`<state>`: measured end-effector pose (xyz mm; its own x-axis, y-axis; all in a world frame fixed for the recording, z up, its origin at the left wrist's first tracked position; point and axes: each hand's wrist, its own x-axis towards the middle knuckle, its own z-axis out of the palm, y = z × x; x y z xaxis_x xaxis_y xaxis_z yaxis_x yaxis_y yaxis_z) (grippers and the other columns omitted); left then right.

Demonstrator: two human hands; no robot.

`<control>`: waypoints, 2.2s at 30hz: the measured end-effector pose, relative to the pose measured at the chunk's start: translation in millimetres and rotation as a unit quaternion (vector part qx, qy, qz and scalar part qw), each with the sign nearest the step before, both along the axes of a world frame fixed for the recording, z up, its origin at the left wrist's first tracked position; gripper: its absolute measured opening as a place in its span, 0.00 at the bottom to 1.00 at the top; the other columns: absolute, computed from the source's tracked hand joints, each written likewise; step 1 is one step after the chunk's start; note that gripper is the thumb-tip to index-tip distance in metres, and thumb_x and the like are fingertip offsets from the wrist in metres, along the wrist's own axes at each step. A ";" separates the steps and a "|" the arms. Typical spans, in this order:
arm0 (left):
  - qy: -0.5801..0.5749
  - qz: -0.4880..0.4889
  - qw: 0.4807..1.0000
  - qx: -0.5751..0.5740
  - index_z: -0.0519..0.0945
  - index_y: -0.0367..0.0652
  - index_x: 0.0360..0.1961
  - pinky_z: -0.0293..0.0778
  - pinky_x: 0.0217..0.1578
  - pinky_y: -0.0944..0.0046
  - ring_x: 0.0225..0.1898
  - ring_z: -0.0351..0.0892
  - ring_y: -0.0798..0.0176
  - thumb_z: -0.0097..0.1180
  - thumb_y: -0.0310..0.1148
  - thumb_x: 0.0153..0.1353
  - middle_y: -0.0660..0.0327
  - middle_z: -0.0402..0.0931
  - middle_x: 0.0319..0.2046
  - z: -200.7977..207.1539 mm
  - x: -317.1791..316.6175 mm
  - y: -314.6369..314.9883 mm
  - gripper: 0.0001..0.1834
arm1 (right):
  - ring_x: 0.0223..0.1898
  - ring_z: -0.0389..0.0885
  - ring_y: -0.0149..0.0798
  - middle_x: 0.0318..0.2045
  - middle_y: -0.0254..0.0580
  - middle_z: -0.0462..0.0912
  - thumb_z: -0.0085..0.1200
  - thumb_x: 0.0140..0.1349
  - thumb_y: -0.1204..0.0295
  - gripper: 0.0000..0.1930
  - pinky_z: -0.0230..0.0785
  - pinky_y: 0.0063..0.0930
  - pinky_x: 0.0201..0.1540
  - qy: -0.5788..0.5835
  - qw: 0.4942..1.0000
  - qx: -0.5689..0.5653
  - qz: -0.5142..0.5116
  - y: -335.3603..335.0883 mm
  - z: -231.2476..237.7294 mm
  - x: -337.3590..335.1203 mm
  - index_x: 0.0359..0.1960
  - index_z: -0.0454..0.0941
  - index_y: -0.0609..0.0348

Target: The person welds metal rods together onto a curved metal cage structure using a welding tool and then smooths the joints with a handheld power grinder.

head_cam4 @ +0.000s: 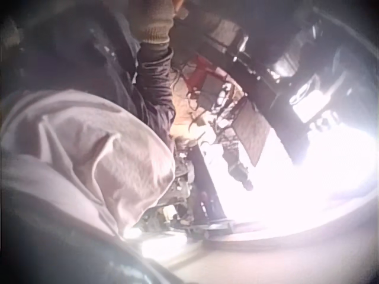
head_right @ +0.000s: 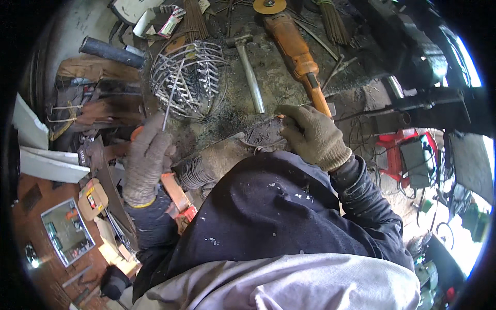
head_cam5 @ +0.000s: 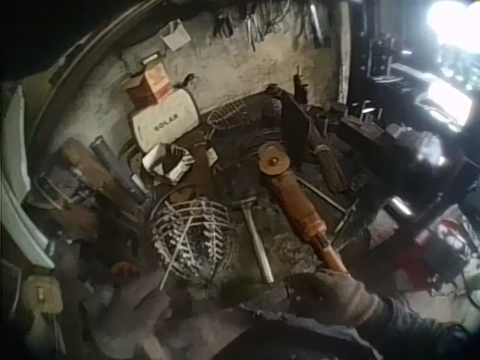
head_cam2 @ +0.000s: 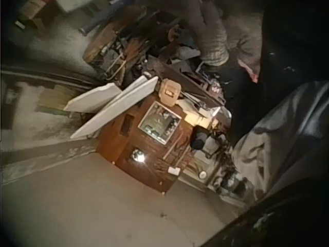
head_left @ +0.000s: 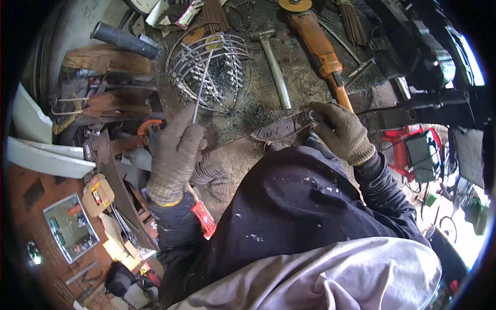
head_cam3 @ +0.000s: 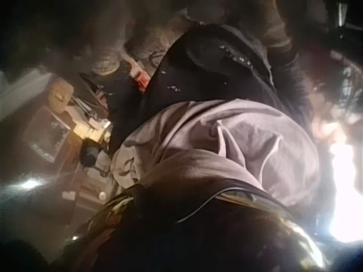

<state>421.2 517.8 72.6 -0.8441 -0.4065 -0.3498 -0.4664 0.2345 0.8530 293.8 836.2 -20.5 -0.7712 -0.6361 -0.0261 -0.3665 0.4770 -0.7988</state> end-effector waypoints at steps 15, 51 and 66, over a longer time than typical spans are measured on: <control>-0.145 -0.109 0.948 -0.262 0.78 0.35 0.59 0.78 0.42 0.65 0.40 0.83 0.64 0.52 0.28 0.68 0.54 0.82 0.45 47.7 -82.6 30.7 0.19 | 0.36 0.86 0.50 0.35 0.48 0.84 0.64 0.60 0.68 0.22 0.78 0.40 0.39 -0.100 0.969 -0.091 0.209 2.5 -5.6 -78.4 0.57 0.78 0.59; -0.179 0.050 0.968 -0.167 0.70 0.37 0.68 0.81 0.38 0.58 0.33 0.87 0.58 0.53 0.28 0.70 0.49 0.84 0.35 14.4 -75.6 73.5 0.25 | 0.58 0.76 0.56 0.57 0.44 0.80 0.61 0.56 0.67 0.30 0.70 0.49 0.62 0.132 0.989 -0.016 0.066 -147.4 -61.7 -121.1 0.64 0.75 0.52; -0.146 0.077 0.971 -0.174 0.70 0.39 0.69 0.68 0.20 0.67 0.16 0.70 0.73 0.52 0.31 0.71 0.59 0.83 0.27 10.1 -76.7 76.4 0.26 | 0.60 0.74 0.53 0.59 0.41 0.79 0.63 0.53 0.70 0.34 0.68 0.47 0.64 0.111 0.992 -0.005 0.064 -152.3 -84.3 -119.8 0.66 0.73 0.49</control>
